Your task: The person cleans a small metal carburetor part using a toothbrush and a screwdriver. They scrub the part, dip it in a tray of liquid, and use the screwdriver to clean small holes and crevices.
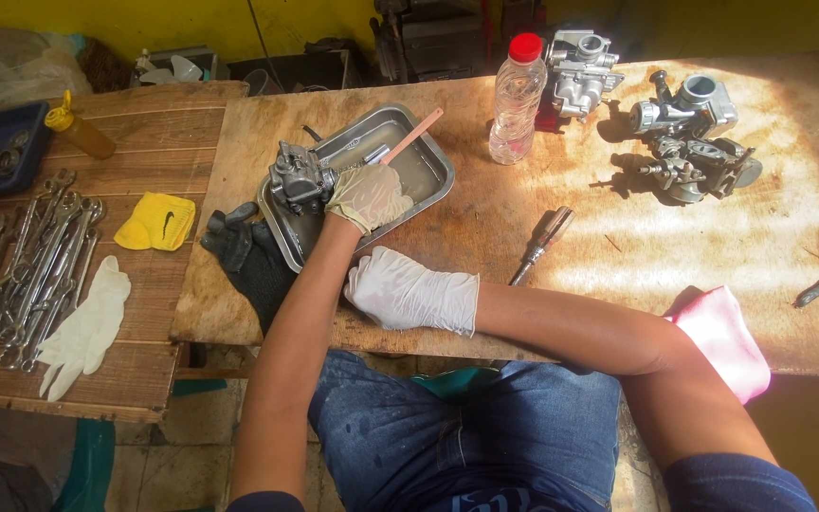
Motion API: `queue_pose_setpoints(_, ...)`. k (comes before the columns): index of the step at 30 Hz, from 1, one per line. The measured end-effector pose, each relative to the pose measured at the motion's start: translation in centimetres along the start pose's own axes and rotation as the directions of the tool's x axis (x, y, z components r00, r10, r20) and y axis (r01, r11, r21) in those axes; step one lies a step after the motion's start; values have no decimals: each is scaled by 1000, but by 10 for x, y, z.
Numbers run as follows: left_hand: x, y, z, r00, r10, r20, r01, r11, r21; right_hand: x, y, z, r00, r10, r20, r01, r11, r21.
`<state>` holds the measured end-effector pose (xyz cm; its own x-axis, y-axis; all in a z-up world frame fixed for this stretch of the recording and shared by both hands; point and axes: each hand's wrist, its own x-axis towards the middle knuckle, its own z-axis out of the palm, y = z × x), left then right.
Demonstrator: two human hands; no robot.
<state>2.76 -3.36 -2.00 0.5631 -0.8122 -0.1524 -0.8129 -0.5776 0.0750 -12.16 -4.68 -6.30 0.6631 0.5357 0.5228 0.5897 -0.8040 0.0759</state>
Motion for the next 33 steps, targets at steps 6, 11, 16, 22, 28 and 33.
queue_pose_setpoints(6, 7, 0, 5, 999, 12, -41, -10, 999, 46, -1, 0, 9, 1000, 13, -13, -13, 1000, 3)
queue_pose_setpoints(11, 20, -7, 20, 999, 33, -42, -28, 994, 109, -2, 0, 8, 1000, 3, 6, -3, 1000, 6)
queue_pose_setpoints(16, 8, -5, 7, 997, 74, -28, -69, 987, 147, -1, 0, 6, 1000, 12, 9, -12, 1000, 4)
queue_pose_setpoints(22, 11, -9, 16, 999, 31, -40, -24, 986, 162, 0, 0, 6, 1000, -5, 23, 5, 1000, -13)
queue_pose_setpoints(28, -11, 11, -17, 997, 13, -80, -10, 999, 31, 1, 1, 2, 1000, 9, 28, -10, 1000, 6)
queue_pose_setpoints(33, -37, 27, -38, 980, 80, -184, -73, 996, 45, 2, 1, -4, 1000, -2, 31, 2, 1000, 0)
